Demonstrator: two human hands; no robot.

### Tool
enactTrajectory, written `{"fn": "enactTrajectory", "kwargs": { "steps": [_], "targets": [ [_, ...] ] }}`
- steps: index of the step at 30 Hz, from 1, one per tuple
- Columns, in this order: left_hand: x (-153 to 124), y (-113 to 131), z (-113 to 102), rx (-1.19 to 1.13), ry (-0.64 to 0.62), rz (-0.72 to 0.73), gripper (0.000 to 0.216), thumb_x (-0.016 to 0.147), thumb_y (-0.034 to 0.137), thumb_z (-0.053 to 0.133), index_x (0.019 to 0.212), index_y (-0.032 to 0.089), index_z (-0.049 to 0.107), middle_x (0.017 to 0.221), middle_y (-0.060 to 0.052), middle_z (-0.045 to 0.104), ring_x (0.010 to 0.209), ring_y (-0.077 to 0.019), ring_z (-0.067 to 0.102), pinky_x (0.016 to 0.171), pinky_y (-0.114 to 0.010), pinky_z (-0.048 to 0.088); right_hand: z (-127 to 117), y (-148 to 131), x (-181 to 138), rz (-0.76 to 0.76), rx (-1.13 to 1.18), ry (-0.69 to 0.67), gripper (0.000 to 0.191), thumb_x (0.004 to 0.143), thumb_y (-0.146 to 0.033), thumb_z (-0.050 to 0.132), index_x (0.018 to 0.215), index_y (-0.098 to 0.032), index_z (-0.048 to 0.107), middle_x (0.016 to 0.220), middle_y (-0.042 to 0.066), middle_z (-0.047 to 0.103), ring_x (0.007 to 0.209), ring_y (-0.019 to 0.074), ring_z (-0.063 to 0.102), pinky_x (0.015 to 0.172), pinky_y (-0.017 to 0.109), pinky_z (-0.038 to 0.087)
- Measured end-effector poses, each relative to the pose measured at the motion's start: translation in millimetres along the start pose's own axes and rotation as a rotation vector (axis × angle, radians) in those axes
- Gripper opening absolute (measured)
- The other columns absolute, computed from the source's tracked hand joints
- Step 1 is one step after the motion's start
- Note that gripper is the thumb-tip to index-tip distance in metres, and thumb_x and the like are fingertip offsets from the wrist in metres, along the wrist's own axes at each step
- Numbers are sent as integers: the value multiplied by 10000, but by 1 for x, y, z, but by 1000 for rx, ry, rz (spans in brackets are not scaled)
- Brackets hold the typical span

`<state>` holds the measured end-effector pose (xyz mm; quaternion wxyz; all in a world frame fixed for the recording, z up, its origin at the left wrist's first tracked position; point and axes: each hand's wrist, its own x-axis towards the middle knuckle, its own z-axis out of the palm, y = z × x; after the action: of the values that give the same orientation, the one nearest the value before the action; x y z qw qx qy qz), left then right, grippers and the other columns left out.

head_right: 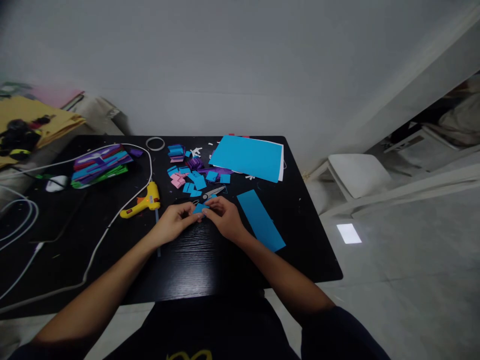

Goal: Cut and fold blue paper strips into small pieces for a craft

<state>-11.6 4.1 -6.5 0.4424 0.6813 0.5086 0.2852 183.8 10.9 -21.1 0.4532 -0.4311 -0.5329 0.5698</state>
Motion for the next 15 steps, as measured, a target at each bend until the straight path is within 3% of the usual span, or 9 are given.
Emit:
{"fn": "enactTrajectory", "kwargs": {
  "steps": [8,15],
  "targets": [
    [0,1,3,-37,-49,-8,340,871,454,671,704,163,616,632,45,491,608,-114,436,578,-235,329,-2,-4,0,1,-11,7,195,760,-361,808,844,-208,722,821,28,759,784,194,721,786,352,583],
    [0,0,5,-40,-22,5,326,878,470,651,759,168,680,668,14,583,644,-140,501,624,-248,388,-2,-5,1,-2,-10,-2,195,781,-375,785,872,-214,724,857,37,765,834,213,730,815,372,586]
  ]
}}
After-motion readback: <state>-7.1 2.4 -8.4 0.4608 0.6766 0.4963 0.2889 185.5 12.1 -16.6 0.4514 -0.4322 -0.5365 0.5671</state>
